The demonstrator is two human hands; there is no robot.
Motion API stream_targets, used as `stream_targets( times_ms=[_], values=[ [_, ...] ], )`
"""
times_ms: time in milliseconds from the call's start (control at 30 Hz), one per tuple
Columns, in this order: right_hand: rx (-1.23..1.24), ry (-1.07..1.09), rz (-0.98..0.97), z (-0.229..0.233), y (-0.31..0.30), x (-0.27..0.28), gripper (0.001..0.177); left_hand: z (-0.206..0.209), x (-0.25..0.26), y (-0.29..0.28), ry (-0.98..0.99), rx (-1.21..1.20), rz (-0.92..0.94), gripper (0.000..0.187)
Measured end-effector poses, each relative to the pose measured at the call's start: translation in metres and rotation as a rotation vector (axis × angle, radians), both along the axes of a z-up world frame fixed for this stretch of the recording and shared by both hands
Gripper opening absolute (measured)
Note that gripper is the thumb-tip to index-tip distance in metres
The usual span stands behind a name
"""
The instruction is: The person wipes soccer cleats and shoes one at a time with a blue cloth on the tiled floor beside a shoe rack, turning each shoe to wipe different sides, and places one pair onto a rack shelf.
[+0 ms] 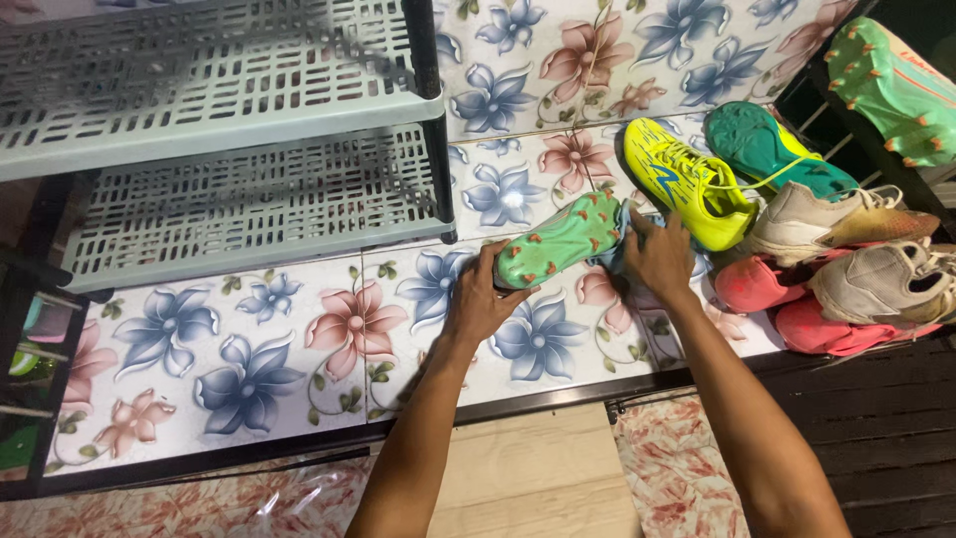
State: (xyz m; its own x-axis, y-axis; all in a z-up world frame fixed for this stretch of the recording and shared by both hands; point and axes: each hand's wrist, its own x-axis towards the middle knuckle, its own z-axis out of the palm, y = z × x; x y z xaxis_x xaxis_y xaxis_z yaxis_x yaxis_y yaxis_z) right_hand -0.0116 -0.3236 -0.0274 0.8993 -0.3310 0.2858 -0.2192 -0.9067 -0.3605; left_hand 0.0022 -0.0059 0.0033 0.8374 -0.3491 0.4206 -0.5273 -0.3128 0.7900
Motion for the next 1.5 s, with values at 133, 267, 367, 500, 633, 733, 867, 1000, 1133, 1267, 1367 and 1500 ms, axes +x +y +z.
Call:
stream_targets(
  times_ms=[133, 267, 367, 500, 633, 733, 867, 1000, 1133, 1267, 1367, 1500],
  values=[
    [0.129, -0.056, 0.038, -0.009, -0.007, 0.0, 0.039, 0.001, 0.002, 0.001, 0.069, 0.01, 0.017, 0.076],
    [0.017, -0.008, 0.036, 0.011, -0.011, 0.01, 0.037, 0.0, 0.002, 0.0, 0.052, 0.016, 0.022, 0.077],
    [-0.176, 0.133, 0.057, 0.033, -0.011, 0.029, 0.038, 0.001, 0.001, 0.001, 0.019, 0.02, -0.007, 0.075],
    [-0.275, 0.054, 0.089, 0.042, -0.007, 0.041, 0.039, 0.001, 0.001, -0.001, 0.014, 0.046, 0.032, 0.076],
    [-0.152, 0.082, -0.011, 0.033, 0.007, 0.025, 0.044, 0.001, 0.001, -0.003, 0.035, 0.033, 0.059, 0.076],
    [-0.058, 0.123, -0.084, 0.028, 0.023, 0.003, 0.04, 0.0, 0.002, -0.005, 0.114, 0.054, 0.075, 0.075],
    [0.063, 0.032, -0.056, 0.023, 0.051, -0.023, 0.038, -0.002, 0.002, -0.005, 0.193, 0.074, 0.094, 0.075],
    [0.156, -0.113, -0.062, 0.025, 0.056, -0.023, 0.04, -0.002, 0.004, -0.004, 0.106, 0.028, 0.075, 0.075],
    [0.109, -0.22, -0.047, 0.032, 0.044, -0.006, 0.036, -0.002, 0.002, -0.002, 0.141, 0.055, 0.067, 0.074],
    [0.007, -0.373, 0.05, 0.042, 0.033, 0.025, 0.024, -0.002, 0.004, -0.003, 0.08, 0.035, 0.042, 0.074],
    [-0.043, -0.104, 0.016, 0.045, 0.027, 0.05, 0.022, -0.003, 0.004, -0.003, 0.091, 0.059, 0.043, 0.076],
    [-0.033, -0.056, 0.035, 0.041, 0.023, 0.056, 0.023, -0.003, 0.004, -0.006, 0.079, 0.059, 0.084, 0.076]
  ],
)
